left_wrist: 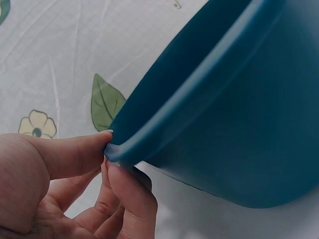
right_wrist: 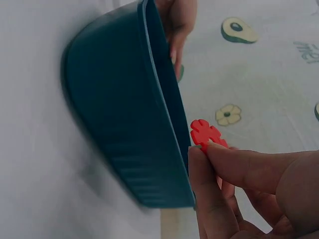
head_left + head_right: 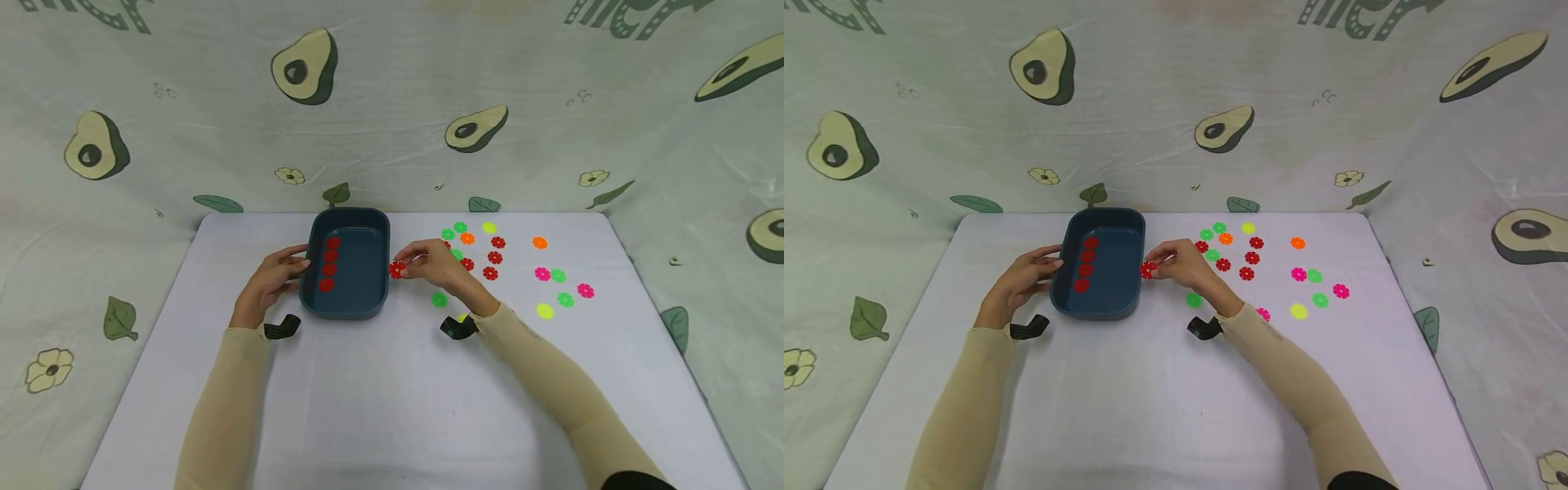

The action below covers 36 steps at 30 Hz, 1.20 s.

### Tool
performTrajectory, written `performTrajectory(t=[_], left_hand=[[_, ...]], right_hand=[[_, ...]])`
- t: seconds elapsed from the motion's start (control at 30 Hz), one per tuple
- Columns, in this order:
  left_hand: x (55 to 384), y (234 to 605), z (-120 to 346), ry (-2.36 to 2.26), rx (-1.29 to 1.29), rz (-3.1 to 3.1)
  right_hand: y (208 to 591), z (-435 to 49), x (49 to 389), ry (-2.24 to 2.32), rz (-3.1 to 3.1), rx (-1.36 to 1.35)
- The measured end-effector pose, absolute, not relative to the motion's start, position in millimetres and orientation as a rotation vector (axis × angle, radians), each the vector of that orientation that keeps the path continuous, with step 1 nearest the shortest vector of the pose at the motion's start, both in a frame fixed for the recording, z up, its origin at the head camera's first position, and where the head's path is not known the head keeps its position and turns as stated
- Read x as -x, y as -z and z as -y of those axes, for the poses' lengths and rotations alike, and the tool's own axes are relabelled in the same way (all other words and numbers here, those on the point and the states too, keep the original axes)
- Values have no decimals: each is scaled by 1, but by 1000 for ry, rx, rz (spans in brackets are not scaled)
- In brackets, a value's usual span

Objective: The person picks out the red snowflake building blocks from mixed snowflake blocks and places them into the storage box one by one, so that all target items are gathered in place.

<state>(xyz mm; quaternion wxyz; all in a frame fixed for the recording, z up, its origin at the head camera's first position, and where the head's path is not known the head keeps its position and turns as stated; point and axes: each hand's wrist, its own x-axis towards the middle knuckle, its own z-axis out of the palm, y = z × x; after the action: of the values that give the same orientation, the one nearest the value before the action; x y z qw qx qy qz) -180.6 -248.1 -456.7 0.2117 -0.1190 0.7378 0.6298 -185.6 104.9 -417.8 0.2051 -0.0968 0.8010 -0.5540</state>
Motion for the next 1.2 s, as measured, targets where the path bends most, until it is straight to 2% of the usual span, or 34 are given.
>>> performTrajectory(t=[0.7,1.2], left_hand=[[183,456,248,-1771,351,-2015],[182,454,247,-1755,361,-2028]], right_hand=[[417,-30,203,1388,-2200,569],[413,9,218,1178,-2128,690]])
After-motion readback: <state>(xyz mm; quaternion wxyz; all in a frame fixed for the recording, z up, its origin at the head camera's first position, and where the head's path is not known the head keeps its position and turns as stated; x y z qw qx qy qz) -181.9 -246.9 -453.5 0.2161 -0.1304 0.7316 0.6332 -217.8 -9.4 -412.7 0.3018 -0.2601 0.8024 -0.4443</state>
